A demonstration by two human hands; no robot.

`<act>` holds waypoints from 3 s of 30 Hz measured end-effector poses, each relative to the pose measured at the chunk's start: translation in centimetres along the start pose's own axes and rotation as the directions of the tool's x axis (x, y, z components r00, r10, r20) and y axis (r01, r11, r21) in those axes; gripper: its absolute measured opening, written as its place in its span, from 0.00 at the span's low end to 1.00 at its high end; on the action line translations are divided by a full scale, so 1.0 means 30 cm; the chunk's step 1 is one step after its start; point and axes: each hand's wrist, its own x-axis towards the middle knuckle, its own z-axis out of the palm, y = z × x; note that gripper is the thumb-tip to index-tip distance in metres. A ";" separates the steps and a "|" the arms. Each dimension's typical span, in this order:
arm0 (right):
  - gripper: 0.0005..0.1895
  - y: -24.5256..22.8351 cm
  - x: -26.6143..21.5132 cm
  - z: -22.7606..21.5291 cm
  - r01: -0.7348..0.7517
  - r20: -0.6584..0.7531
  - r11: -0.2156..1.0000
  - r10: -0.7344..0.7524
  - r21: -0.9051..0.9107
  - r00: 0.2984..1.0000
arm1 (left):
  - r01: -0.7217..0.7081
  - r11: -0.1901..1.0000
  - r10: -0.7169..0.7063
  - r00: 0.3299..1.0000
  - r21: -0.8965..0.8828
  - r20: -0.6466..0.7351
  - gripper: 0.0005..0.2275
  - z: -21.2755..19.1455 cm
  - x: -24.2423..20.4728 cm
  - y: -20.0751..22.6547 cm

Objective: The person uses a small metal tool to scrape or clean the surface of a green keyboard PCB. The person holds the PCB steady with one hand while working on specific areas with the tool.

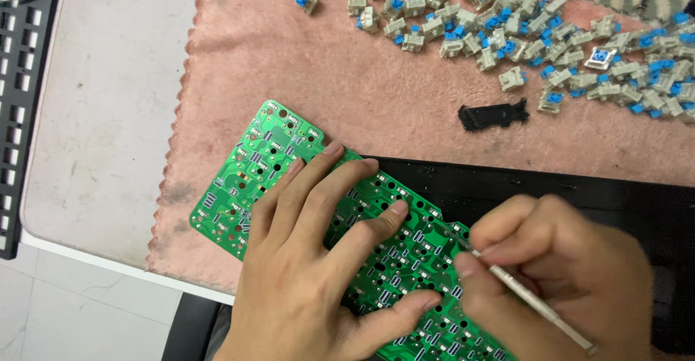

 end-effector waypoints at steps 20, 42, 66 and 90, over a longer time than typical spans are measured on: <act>0.28 -0.045 0.070 0.033 0.320 0.148 0.823 -0.284 -0.469 0.947 | 0.003 1.000 -0.003 1.000 0.022 0.005 0.22 0.006 0.000 -0.002; 0.31 -0.057 0.080 0.031 0.334 0.167 0.828 -0.289 -0.450 0.943 | 0.007 1.000 -0.007 1.000 0.010 0.015 0.22 -0.002 0.004 0.001; 0.28 -0.035 0.067 -0.003 0.363 0.234 0.811 -0.283 -0.459 0.930 | 0.011 0.998 -0.012 0.999 0.058 0.029 0.22 0.005 0.001 0.001; 0.28 -0.017 0.070 0.000 0.418 0.241 0.782 -0.343 -0.462 0.908 | 0.024 0.997 -0.027 0.999 0.070 0.033 0.20 0.007 0.004 0.009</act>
